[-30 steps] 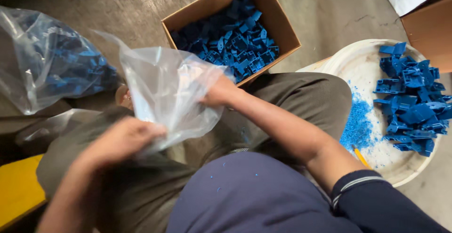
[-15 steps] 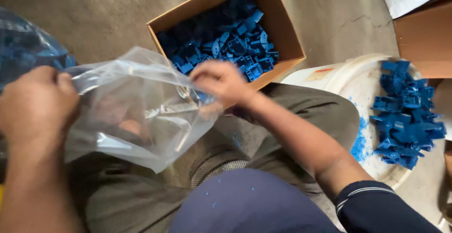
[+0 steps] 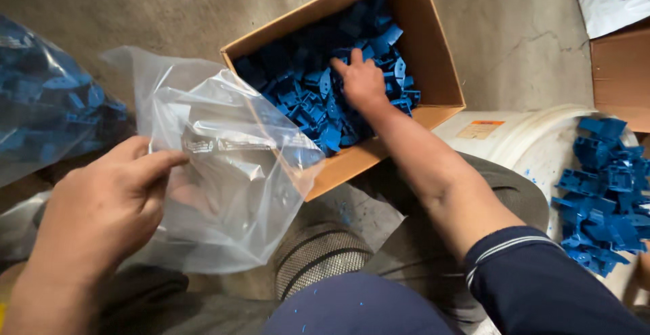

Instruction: The person picks up blue plastic components from a box and place them into a plastic bag, then ties the bag shut.

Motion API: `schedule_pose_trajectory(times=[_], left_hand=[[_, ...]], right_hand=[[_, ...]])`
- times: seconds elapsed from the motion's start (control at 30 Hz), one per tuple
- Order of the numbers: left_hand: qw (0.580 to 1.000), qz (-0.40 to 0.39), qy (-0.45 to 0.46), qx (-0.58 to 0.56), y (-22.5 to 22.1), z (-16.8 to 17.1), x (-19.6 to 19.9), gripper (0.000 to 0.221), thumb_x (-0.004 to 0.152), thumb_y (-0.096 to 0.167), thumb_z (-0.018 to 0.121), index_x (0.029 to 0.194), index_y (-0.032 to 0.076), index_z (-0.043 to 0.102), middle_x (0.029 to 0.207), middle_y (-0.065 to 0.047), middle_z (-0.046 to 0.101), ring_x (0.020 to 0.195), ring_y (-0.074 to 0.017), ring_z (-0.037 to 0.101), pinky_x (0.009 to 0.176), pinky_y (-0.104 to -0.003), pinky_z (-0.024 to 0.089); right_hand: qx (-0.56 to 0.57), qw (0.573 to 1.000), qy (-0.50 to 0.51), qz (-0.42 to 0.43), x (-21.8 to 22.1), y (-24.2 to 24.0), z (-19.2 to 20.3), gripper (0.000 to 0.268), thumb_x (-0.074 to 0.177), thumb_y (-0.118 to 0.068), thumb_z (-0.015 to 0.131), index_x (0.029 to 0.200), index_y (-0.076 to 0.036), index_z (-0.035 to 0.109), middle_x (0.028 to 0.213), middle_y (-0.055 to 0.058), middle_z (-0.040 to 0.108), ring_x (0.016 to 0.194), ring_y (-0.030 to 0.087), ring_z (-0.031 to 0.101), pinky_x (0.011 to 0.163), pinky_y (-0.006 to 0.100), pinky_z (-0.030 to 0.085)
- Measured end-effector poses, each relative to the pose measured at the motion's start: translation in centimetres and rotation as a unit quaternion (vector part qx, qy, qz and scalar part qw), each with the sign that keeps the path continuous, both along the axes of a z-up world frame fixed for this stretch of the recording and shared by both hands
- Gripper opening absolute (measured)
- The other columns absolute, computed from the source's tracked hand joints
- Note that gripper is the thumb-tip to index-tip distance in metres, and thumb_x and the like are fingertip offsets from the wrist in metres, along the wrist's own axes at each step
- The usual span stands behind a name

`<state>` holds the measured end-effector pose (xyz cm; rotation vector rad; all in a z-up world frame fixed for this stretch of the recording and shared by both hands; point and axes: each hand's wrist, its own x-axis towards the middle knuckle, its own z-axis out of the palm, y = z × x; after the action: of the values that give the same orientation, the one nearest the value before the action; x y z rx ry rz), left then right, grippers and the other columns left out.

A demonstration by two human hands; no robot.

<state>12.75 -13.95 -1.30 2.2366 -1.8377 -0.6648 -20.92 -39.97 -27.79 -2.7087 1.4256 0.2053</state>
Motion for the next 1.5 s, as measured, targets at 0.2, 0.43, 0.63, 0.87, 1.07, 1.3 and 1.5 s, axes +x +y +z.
schedule_pose_trajectory(times=[0.2, 0.43, 0.63, 0.87, 1.07, 1.3, 1.5], left_hand=[[0.994, 0.021, -0.014, 0.106, -1.2, -0.5, 0.3, 0.04, 0.085, 0.033, 0.073, 0.122, 0.019, 0.07, 0.109, -0.008, 0.072, 0.097, -0.0372, 0.069, 0.082, -0.05, 0.056], [0.996, 0.026, 0.023, 0.078, -0.8, -2.1, 0.1, 0.055, 0.077, 0.019, 0.073, 0.13, 0.014, 0.064, 0.121, -0.013, 0.068, 0.103, -0.0397, 0.066, 0.087, -0.051, 0.054], [0.996, 0.017, 0.081, 0.044, -0.2, -3.6, -0.1, 0.058, 0.072, 0.01, 0.072, 0.129, 0.01, 0.065, 0.123, -0.013, 0.07, 0.11, -0.038, 0.066, 0.092, -0.047, 0.053], [0.995, 0.023, 0.073, 0.065, 0.5, -5.0, 0.3, 0.056, 0.073, 0.008, 0.069, 0.129, 0.01, 0.068, 0.123, -0.013, 0.071, 0.11, -0.0379, 0.067, 0.094, -0.046, 0.053], [0.994, 0.011, 0.037, 0.099, 0.0, -5.1, 0.6, 0.056, 0.073, 0.01, 0.07, 0.129, 0.01, 0.068, 0.124, -0.015, 0.071, 0.11, -0.0381, 0.067, 0.093, -0.047, 0.053], [0.99, 0.013, 0.014, 0.14, -0.2, -4.9, 0.6, 0.059, 0.073, 0.01, 0.069, 0.132, 0.011, 0.066, 0.125, -0.015, 0.071, 0.111, -0.0384, 0.067, 0.094, -0.048, 0.053], [0.991, -0.005, 0.012, 0.134, -0.4, -4.6, 0.8, 0.058, 0.074, 0.012, 0.069, 0.132, 0.012, 0.067, 0.122, -0.017, 0.071, 0.11, -0.0391, 0.067, 0.095, -0.049, 0.053]], right_hand=[[-0.063, 0.966, -0.233, 0.092, -3.3, -2.0, 1.3, 0.046, 0.081, -0.007, 0.068, 0.125, -0.018, 0.064, 0.109, 0.013, 0.068, 0.095, 0.038, 0.067, 0.08, 0.046, 0.056], [0.529, 0.669, -0.509, -0.118, -1.2, 3.1, 15.1, 0.04, 0.09, -0.004, 0.07, 0.128, -0.011, 0.059, 0.101, 0.004, 0.065, 0.079, 0.01, 0.061, 0.064, 0.024, 0.051], [0.421, 0.844, -0.297, 0.148, 10.8, 15.3, 16.9, 0.035, 0.093, -0.02, 0.075, 0.125, -0.011, 0.067, 0.118, 0.008, 0.074, 0.11, 0.022, 0.07, 0.096, 0.037, 0.056], [0.395, 0.834, -0.383, 0.05, 5.7, 11.5, 13.3, 0.025, 0.086, -0.006, 0.068, 0.11, -0.01, 0.075, 0.103, 0.005, 0.077, 0.096, 0.017, 0.076, 0.085, 0.033, 0.062], [0.157, 0.985, -0.072, 0.006, -2.0, 2.5, 6.2, 0.046, 0.071, -0.002, 0.067, 0.112, -0.021, 0.072, 0.117, 0.014, 0.068, 0.1, 0.04, 0.066, 0.082, 0.047, 0.055], [0.129, 0.983, 0.072, 0.107, -4.3, 3.8, 1.4, 0.047, 0.079, -0.009, 0.067, 0.125, -0.024, 0.068, 0.11, 0.021, 0.063, 0.091, 0.043, 0.067, 0.075, 0.053, 0.055], [0.122, 0.978, 0.139, 0.097, -3.6, 4.6, 3.4, 0.031, 0.076, -0.019, 0.07, 0.107, -0.019, 0.07, 0.106, 0.02, 0.062, 0.086, 0.041, 0.068, 0.07, 0.052, 0.055]])
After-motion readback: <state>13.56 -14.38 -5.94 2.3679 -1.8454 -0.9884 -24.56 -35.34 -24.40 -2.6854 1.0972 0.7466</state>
